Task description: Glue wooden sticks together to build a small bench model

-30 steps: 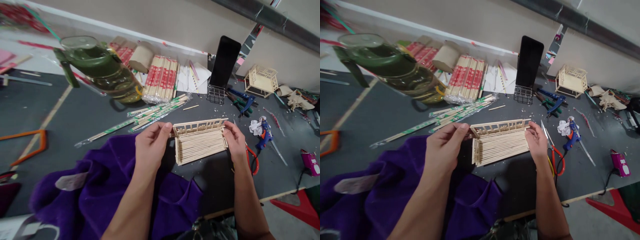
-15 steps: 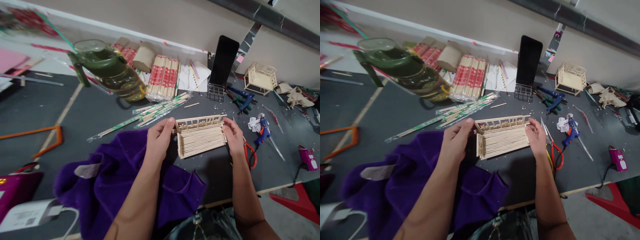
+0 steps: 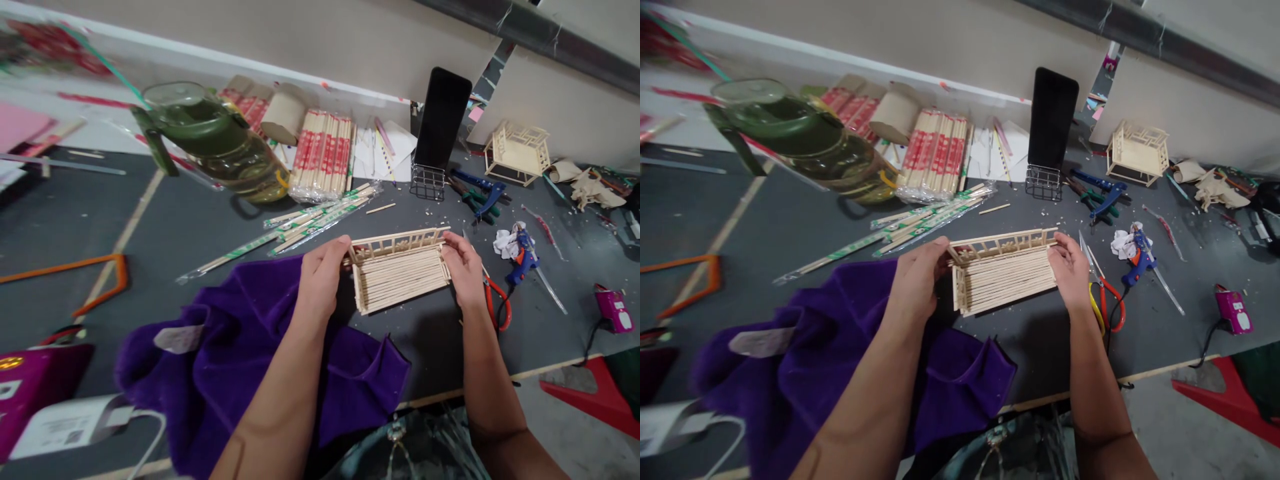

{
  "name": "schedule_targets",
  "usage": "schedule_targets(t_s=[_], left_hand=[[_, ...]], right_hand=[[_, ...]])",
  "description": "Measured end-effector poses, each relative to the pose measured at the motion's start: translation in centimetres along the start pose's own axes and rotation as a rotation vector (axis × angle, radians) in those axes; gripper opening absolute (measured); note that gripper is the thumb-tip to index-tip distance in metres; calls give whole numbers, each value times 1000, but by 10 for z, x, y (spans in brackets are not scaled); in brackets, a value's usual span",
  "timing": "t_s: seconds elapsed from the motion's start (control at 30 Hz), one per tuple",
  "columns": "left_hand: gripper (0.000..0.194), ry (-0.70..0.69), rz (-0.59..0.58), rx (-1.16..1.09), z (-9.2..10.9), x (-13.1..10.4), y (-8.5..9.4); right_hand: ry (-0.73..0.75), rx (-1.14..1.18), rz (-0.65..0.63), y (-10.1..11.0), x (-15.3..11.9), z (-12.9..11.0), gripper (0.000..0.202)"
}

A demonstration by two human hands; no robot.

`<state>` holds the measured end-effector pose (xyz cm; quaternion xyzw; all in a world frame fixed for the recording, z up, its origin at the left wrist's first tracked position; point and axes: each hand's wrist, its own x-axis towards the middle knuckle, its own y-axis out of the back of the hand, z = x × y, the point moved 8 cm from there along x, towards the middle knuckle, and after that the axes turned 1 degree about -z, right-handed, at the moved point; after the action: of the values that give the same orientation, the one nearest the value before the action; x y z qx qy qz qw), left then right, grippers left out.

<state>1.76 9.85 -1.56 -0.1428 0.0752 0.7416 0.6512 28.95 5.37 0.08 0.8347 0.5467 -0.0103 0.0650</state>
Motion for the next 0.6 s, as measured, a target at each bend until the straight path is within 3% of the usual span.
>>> schedule_targets(t_s=[0.27, 0.6], left_hand=[[39, 91, -43, -67, -10, 4, -7], [36, 81, -45, -21, -11, 6, -9]], right_hand=[[22, -54, -21, 0, 1, -1, 36], [2, -6, -4, 0, -1, -2, 35]])
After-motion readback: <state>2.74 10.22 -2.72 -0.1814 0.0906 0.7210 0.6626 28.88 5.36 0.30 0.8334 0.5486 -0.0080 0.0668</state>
